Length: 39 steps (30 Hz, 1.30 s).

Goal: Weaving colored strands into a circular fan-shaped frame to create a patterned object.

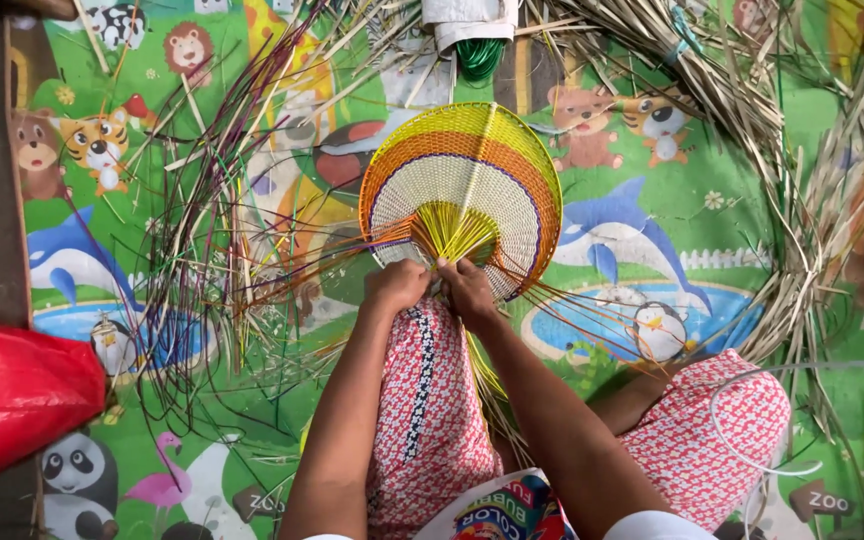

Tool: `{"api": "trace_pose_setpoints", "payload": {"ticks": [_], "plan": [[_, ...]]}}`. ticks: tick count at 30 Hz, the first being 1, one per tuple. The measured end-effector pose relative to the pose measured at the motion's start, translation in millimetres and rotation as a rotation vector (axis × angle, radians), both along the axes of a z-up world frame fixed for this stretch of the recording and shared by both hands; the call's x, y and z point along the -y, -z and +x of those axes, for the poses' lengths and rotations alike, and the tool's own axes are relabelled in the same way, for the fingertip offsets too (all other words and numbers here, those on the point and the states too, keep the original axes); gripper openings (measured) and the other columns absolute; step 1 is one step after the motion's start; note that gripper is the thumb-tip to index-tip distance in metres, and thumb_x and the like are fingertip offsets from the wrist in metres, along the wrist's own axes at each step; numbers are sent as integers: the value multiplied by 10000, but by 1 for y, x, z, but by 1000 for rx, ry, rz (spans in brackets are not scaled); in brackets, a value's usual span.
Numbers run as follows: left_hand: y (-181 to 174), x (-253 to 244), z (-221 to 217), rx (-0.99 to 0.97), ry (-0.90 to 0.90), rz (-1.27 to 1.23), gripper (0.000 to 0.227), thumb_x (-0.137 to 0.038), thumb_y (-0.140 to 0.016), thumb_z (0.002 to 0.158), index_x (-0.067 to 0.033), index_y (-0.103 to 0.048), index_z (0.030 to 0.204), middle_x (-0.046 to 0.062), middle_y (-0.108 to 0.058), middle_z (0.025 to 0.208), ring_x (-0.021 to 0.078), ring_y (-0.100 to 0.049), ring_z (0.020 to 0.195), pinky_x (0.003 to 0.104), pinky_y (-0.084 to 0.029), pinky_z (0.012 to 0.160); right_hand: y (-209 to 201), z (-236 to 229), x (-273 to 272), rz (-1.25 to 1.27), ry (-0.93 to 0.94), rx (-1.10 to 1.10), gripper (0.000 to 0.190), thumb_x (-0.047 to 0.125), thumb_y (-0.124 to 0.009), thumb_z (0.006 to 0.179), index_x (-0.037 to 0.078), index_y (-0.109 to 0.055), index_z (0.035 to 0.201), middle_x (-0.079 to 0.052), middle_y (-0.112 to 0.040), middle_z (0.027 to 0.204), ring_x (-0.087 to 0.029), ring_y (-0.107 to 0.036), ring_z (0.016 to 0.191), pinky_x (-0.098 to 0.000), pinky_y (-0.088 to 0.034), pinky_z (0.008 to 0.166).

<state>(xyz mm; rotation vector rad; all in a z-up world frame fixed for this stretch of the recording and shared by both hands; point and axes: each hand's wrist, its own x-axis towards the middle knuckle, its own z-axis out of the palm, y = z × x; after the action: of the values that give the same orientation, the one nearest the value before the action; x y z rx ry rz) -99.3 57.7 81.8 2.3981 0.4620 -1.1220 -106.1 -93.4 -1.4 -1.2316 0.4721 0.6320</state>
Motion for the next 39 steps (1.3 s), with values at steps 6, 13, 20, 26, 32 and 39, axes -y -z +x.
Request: {"api": "trace_pose_setpoints", "payload": {"ticks": [6,13,20,26,32,39], "plan": [[-1,-6,8,-137,33,40,500,-506,-400,938,-277,-725,1242,71,-699,1339,330,-619,1296,553,-457,1101,17,1,-5,-10,3,-42,262,272,-724,975,19,-663,1003,-153,-574,563,-157,-425,300,-276,-289,252],[-53,-28,31,197,-118,-103,476,-502,-676,832,-41,-780,892,260,-755,990,480,-699,1062,564,-543,898,9,7,6,-37,-53,-53,281,228,-740,961,-11,-631,1058,-220,-672,651,-202,-485,286,-314,-324,249],[-31,-24,63,349,37,270,501,-499,-433,1037,-79,-649,1207,179,-663,1256,396,-602,1242,615,-368,1087,0,11,3,-124,-101,-71,312,226,-754,925,-44,-646,1038,-214,-715,674,-233,-618,357,-334,-495,294],[25,-42,68,76,42,162,440,-463,-661,931,-106,-746,1174,158,-730,1237,400,-656,1218,608,-420,1053,-11,11,4,-115,-109,-95,326,220,-752,924,-68,-626,1012,-239,-724,702,-255,-652,393,-357,-533,328],[-31,-26,85,-7,-14,64,628,-543,-596,957,12,-712,1228,256,-704,1271,413,-653,1240,535,-502,1043,-16,12,4,-119,-151,-96,337,236,-726,949,-74,-623,1031,-228,-738,735,-233,-665,421,-333,-559,361],[-23,13,70,69,222,238,401,-231,-440,932,-94,-792,1066,158,-769,1062,392,-723,1093,554,-557,908,-11,12,2,-106,-163,-122,290,183,-694,960,-76,-598,1050,-231,-741,750,-264,-702,472,-360,-588,400]]}}
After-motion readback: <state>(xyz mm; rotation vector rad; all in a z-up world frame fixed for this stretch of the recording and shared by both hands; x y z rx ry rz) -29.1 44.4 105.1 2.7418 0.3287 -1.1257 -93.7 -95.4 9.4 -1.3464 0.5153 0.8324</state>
